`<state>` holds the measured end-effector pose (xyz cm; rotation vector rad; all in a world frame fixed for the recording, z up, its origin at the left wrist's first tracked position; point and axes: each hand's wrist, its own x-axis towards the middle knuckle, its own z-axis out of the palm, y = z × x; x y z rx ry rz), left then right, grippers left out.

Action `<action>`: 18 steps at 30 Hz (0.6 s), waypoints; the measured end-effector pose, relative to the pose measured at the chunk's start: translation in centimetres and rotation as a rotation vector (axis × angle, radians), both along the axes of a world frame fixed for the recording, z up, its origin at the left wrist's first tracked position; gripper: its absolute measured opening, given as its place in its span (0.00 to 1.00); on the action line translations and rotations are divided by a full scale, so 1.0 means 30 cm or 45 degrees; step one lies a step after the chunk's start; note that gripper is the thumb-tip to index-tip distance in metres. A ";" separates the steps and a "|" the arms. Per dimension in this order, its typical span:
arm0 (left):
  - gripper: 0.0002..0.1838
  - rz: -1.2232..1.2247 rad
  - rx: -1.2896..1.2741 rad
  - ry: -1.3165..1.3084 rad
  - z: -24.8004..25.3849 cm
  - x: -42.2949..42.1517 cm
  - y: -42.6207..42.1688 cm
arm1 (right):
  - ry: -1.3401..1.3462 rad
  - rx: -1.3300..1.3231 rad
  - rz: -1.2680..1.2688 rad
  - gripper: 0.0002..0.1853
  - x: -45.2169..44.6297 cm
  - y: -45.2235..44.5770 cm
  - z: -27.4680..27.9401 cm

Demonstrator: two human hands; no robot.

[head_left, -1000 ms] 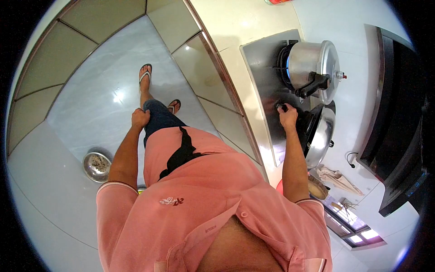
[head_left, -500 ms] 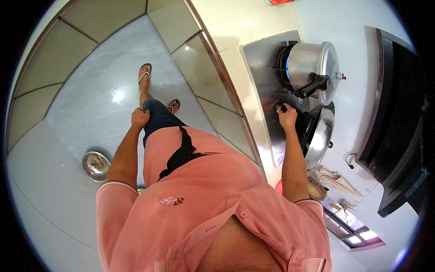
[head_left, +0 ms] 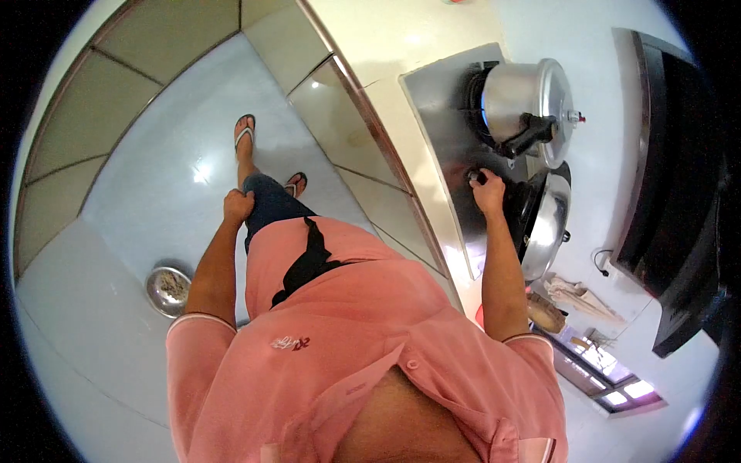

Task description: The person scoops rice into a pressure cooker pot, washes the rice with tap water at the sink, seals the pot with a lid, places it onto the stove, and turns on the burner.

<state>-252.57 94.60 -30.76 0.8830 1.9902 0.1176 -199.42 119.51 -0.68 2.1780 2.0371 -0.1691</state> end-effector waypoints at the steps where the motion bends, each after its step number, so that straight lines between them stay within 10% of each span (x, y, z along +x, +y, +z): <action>1: 0.28 -0.018 0.020 0.011 0.006 0.000 0.009 | 0.008 -0.004 -0.010 0.28 -0.003 0.000 0.005; 18: 0.28 -0.462 0.062 -0.011 -0.105 -0.200 0.228 | 0.353 0.405 -0.232 0.22 -0.118 -0.567 0.074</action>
